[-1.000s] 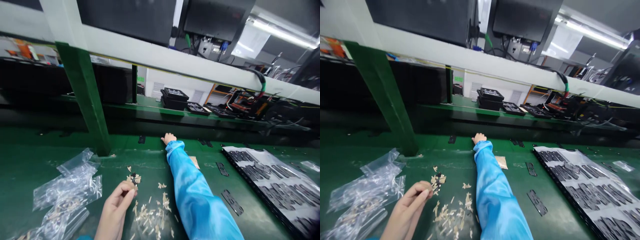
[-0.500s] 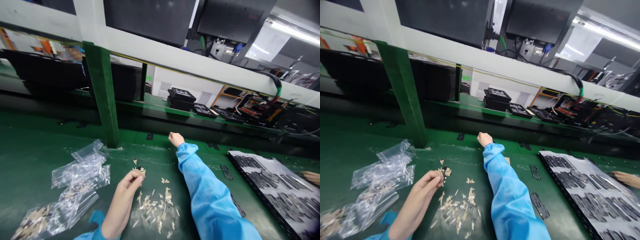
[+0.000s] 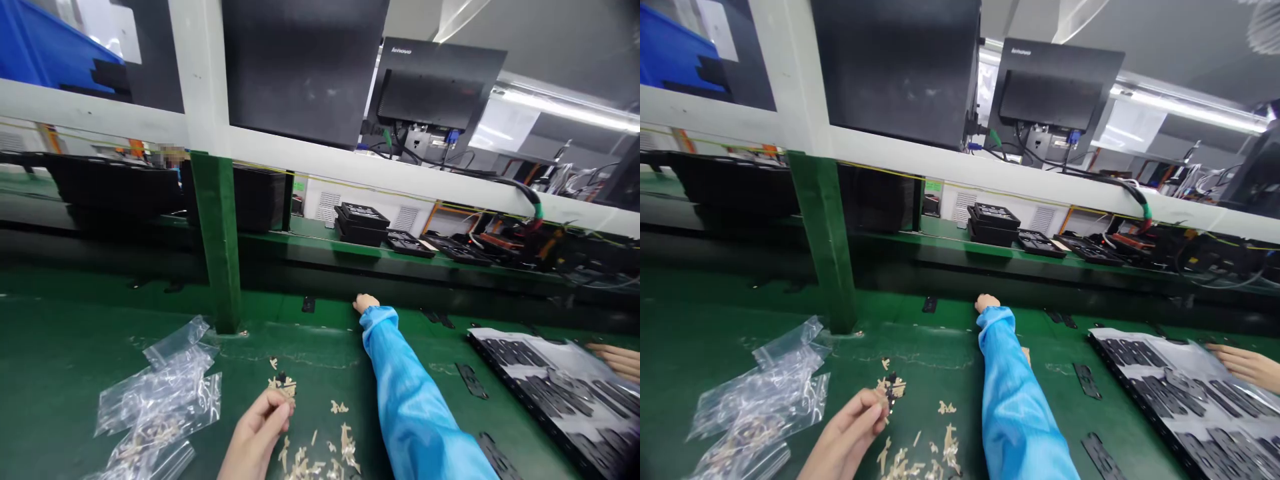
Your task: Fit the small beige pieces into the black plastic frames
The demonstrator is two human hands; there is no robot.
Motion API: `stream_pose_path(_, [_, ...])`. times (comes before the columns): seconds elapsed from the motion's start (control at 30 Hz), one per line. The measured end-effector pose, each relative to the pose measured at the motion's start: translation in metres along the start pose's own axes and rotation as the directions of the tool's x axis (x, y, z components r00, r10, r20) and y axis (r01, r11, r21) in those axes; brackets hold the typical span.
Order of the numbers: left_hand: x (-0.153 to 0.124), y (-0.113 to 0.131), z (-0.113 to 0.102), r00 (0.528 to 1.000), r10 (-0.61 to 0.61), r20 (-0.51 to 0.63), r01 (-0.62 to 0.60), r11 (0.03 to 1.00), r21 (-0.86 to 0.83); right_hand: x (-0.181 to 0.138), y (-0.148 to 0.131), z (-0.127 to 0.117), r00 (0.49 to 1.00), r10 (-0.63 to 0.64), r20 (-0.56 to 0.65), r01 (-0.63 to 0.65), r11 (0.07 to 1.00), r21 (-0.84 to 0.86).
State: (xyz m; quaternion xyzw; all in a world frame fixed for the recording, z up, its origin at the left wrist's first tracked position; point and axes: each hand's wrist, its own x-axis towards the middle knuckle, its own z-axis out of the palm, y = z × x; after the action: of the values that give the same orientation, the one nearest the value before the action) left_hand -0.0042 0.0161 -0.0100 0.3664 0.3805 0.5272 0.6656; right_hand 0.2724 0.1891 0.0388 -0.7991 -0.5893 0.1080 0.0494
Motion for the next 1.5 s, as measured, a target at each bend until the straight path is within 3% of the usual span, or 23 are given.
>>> stream_pose_path(0.17, [-0.004,0.008,0.001,0.987,0.161,-0.006,-0.156,0.964,0.216,-0.035,-0.025,-0.014,0.958,-0.28,0.054,0.263,0.94,0.218])
stream_pose_path(0.3, [-0.009,0.014,0.004,0.96,0.27,0.079,-0.271,0.814,0.514,-0.107,-0.049,-0.005,0.835,-0.538,0.115,0.451,0.788,0.419])
stream_pose_path(0.4, [-0.013,0.015,0.008,0.941,0.238,0.24,-0.336,0.74,0.583,-0.155,-0.055,0.002,0.759,-0.639,0.123,0.507,0.699,0.505])
stream_pose_path(0.43, [-0.015,0.015,0.01,0.935,0.221,0.276,-0.347,0.725,0.595,-0.167,-0.055,0.004,0.751,-0.656,0.077,0.537,0.674,0.507])
stream_pose_path(0.53, [-0.017,0.014,0.014,0.934,0.243,0.26,-0.354,0.714,0.604,-0.195,-0.051,0.016,0.767,-0.58,-0.275,0.64,0.66,0.393])
stream_pose_path(0.6, [-0.018,0.014,0.015,0.941,0.263,0.211,-0.337,0.735,0.589,-0.211,-0.05,0.026,0.703,-0.527,-0.477,0.686,0.678,0.263])
stream_pose_path(0.77, [-0.017,0.012,0.015,0.938,0.289,0.193,-0.347,0.739,0.577,-0.233,-0.056,0.047,0.518,-0.683,-0.515,0.752,0.651,-0.107])
stream_pose_path(0.87, [-0.017,0.012,0.016,0.922,0.321,0.216,-0.383,0.676,0.629,-0.231,-0.058,0.053,0.448,-0.726,-0.521,0.717,0.64,-0.275])
stream_pose_path(1.0, [-0.019,0.014,0.017,0.908,0.339,0.247,-0.409,0.584,0.701,-0.224,-0.055,0.059,0.381,-0.761,-0.526,0.71,0.605,-0.36])
stream_pose_path(1.1, [-0.02,0.014,0.018,0.905,0.341,0.256,-0.411,0.54,0.734,-0.223,-0.054,0.064,0.361,-0.769,-0.528,0.717,0.591,-0.37])
stream_pose_path(1.2, [-0.02,0.012,0.018,0.904,0.329,0.272,-0.411,0.5,0.762,-0.223,-0.054,0.066,0.374,-0.758,-0.534,0.731,0.596,-0.334])
stream_pose_path(1.27, [-0.019,0.012,0.016,0.904,0.32,0.284,-0.414,0.486,0.77,-0.223,-0.053,0.063,0.405,-0.739,-0.539,0.737,0.613,-0.286])
stream_pose_path(1.4, [-0.017,0.015,0.011,0.897,0.349,0.27,-0.421,0.493,0.762,-0.222,-0.047,0.052,0.515,-0.681,-0.521,0.735,0.663,-0.142])
stream_pose_path(1.5, [-0.017,0.019,0.008,0.882,0.378,0.28,-0.445,0.478,0.757,-0.224,-0.044,0.046,0.538,-0.69,-0.484,0.771,0.635,-0.049])
